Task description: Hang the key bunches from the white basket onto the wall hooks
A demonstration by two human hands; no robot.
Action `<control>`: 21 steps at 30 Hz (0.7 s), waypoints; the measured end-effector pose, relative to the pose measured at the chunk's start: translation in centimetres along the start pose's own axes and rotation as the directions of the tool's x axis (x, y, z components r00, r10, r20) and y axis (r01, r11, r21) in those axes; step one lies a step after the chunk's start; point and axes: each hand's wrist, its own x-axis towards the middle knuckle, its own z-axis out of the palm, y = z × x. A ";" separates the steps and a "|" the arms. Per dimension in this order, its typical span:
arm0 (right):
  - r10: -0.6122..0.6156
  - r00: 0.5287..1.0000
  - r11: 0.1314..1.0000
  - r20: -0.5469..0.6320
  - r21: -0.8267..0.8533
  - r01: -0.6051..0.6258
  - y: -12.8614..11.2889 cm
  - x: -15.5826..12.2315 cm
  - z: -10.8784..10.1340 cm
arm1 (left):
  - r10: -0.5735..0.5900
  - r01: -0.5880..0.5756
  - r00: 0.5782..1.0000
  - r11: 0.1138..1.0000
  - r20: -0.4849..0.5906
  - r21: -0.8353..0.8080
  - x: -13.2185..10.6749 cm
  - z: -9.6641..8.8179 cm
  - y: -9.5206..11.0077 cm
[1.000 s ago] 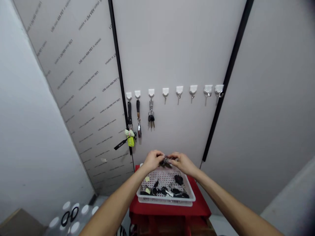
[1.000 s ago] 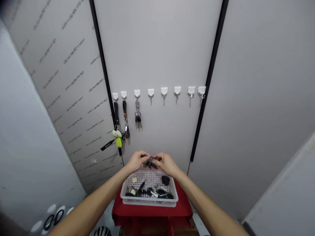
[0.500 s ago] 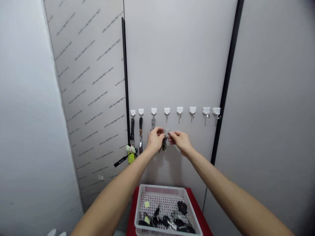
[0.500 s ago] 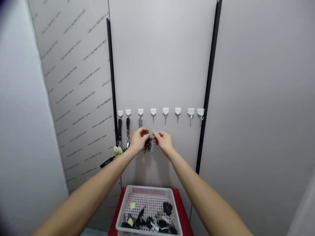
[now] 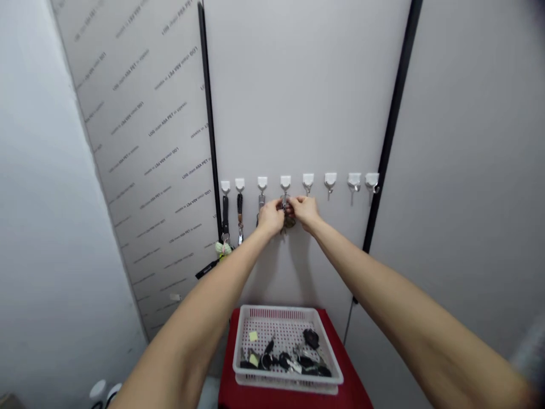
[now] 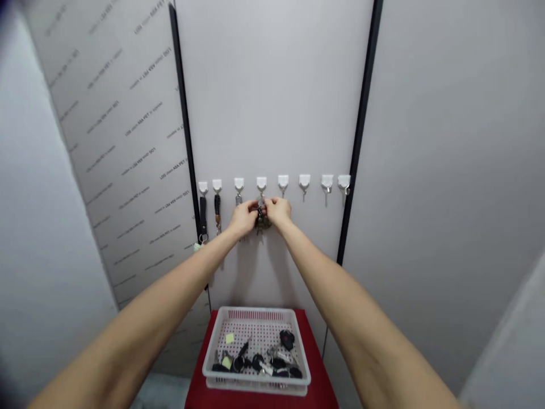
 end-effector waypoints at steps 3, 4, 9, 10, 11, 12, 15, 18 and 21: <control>-0.120 0.990 0.990 -0.078 -0.083 0.114 1.5 -0.5 -0.7 | 0.035 -0.035 0.999 0.999 0.001 -0.020 -2.2 0.3 -1.4; -0.169 0.980 0.981 -0.107 -0.110 0.157 2.4 -1.0 -1.1 | 0.047 -0.047 0.999 0.998 0.011 -0.041 -3.4 0.5 -2.2; -0.112 0.986 0.942 0.120 -0.302 0.143 10.3 -8.6 -3.7 | -0.118 0.133 0.974 0.989 0.194 -0.062 -13.1 3.1 -8.3; -0.019 0.972 0.920 0.233 -0.377 0.108 12.1 -10.6 -4.2 | -0.184 0.195 0.954 0.981 0.236 -0.022 -15.2 3.7 -9.6; 0.063 0.942 0.886 0.329 -0.454 0.099 13.8 -12.6 -4.7 | -0.239 0.242 0.928 0.970 0.287 0.028 -17.1 4.2 -10.8; 0.124 0.909 0.839 0.399 -0.531 0.119 15.2 -14.3 -5.2 | -0.270 0.256 0.901 0.963 0.338 0.088 -18.8 4.6 -11.9; 0.209 0.803 0.715 0.558 -0.648 0.264 17.3 -17.4 -6.4 | -0.282 0.196 0.825 0.956 0.491 0.220 -21.7 5.1 -13.9; 0.258 0.711 0.575 0.655 -0.695 0.432 17.1 -18.0 -6.8 | -0.276 0.141 0.758 0.954 0.591 0.265 -22.4 4.9 -14.6; 0.301 0.692 0.377 0.656 -0.748 0.546 16.8 -17.8 -6.3 | -0.309 0.132 0.708 0.941 0.634 0.311 -22.3 4.9 -14.6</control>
